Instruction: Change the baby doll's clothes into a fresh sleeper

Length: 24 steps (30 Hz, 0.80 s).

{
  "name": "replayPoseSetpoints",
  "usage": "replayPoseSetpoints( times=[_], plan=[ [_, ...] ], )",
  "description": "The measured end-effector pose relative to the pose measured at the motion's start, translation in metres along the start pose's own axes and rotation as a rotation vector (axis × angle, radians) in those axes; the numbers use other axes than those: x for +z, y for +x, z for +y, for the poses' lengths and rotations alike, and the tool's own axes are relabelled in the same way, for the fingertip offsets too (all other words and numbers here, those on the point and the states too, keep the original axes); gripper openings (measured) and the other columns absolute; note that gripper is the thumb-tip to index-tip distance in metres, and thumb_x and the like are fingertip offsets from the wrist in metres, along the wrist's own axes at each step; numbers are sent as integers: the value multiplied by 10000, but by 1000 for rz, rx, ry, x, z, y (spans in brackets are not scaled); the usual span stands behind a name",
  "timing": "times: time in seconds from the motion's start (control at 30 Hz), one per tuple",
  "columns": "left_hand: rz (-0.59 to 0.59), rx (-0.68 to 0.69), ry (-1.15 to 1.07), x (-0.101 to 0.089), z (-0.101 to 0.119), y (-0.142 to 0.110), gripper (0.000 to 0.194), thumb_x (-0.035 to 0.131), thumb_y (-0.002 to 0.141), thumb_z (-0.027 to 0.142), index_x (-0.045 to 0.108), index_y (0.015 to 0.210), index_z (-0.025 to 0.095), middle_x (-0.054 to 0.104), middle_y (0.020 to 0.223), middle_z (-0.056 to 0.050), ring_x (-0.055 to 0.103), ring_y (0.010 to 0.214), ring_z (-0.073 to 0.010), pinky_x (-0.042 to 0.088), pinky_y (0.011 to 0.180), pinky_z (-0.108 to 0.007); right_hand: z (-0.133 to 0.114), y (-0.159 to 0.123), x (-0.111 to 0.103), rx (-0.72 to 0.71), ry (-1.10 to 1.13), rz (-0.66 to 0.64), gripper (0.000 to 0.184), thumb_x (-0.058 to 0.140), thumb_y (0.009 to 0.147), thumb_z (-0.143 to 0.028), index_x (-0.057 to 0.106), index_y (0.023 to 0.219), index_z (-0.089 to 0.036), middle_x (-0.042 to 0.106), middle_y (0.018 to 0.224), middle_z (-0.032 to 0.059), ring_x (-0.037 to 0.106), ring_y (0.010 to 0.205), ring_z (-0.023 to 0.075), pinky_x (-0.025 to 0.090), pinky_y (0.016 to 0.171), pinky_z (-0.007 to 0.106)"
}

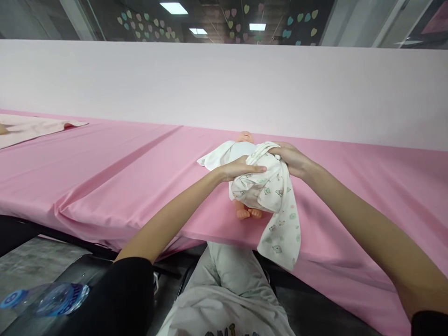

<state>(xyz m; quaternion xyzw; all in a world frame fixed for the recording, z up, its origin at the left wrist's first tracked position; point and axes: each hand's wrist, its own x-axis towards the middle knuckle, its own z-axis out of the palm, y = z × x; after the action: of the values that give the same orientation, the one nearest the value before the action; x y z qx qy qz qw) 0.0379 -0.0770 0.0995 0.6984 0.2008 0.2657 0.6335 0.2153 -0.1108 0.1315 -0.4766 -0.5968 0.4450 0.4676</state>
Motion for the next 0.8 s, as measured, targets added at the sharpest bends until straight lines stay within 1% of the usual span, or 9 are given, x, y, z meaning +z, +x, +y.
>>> replayPoseSetpoints(
  times=[0.1, 0.2, 0.27, 0.37, 0.47, 0.53, 0.63, 0.7, 0.8],
  plan=[
    [61, 83, -8, -4, 11, -1, 448, 796, 626, 330, 643, 1002, 141, 690, 996, -97, 628, 1001, -248, 485, 904, -369, -5, -8, -2, 30, -28, -101, 225, 689, 729, -213, 659, 936, -129, 690, 877, 80, 659, 797, 194, 551, 702, 286],
    [161, 125, -203, -7, 15, 3, 372, 705, 737, 381, 620, 994, 127, 697, 944, -95, 645, 961, -235, 486, 909, -378, -10, -17, -5, 137, -24, -314, 369, 736, 714, -297, 642, 1028, -128, 690, 921, 102, 657, 854, 208, 555, 767, 316],
    [207, 128, -316, -4, 13, 8, 350, 640, 798, 401, 602, 1013, 127, 699, 942, -93, 650, 955, -228, 479, 924, -379, -11, -20, -6, 147, -2, -363, 440, 761, 691, -289, 621, 1082, -142, 688, 956, 101, 650, 900, 215, 544, 830, 345],
    [230, 128, -373, 5, 6, 10, 374, 572, 840, 432, 602, 1053, 126, 697, 995, -108, 631, 1017, -240, 458, 960, -375, -9, -18, -4, 94, 110, -233, 400, 758, 689, -263, 627, 1049, -147, 690, 960, 91, 651, 915, 226, 530, 863, 361],
    [196, 101, -252, 11, -2, 7, 393, 618, 801, 427, 627, 1073, 143, 687, 1063, -96, 596, 1088, -259, 436, 985, -375, -5, -14, -1, 69, 235, -33, 255, 707, 727, -254, 648, 945, -134, 698, 899, 92, 666, 862, 237, 542, 821, 359],
    [138, 65, -142, 10, -6, 3, 409, 690, 739, 392, 643, 1072, 160, 683, 1082, -87, 587, 1100, -275, 438, 979, -389, -1, -13, 1, 98, 267, 16, 201, 685, 737, -240, 649, 897, -125, 699, 861, 98, 672, 826, 245, 550, 783, 363],
    [92, 51, -84, 4, -9, 2, 459, 778, 643, 317, 655, 1054, 153, 687, 1064, -96, 596, 1079, -293, 447, 962, -417, 4, -16, 2, 119, 273, -16, 225, 689, 729, -251, 648, 905, -116, 699, 865, 104, 673, 814, 249, 551, 759, 358],
    [134, 103, -175, 0, -10, 3, 435, 783, 638, 301, 662, 1020, 131, 695, 1034, -104, 606, 1063, -288, 439, 974, -419, 7, -19, 1, 113, 241, -89, 303, 718, 708, -268, 647, 961, -118, 700, 895, 100, 670, 834, 240, 545, 774, 340],
    [205, 149, -392, 0, -13, 7, 355, 714, 721, 332, 660, 990, 106, 700, 1006, -118, 615, 1052, -275, 434, 988, -410, 9, -21, -4, 161, 114, -280, 466, 783, 639, -236, 631, 1067, -133, 698, 943, 90, 663, 872, 223, 533, 818, 326]
  ],
)
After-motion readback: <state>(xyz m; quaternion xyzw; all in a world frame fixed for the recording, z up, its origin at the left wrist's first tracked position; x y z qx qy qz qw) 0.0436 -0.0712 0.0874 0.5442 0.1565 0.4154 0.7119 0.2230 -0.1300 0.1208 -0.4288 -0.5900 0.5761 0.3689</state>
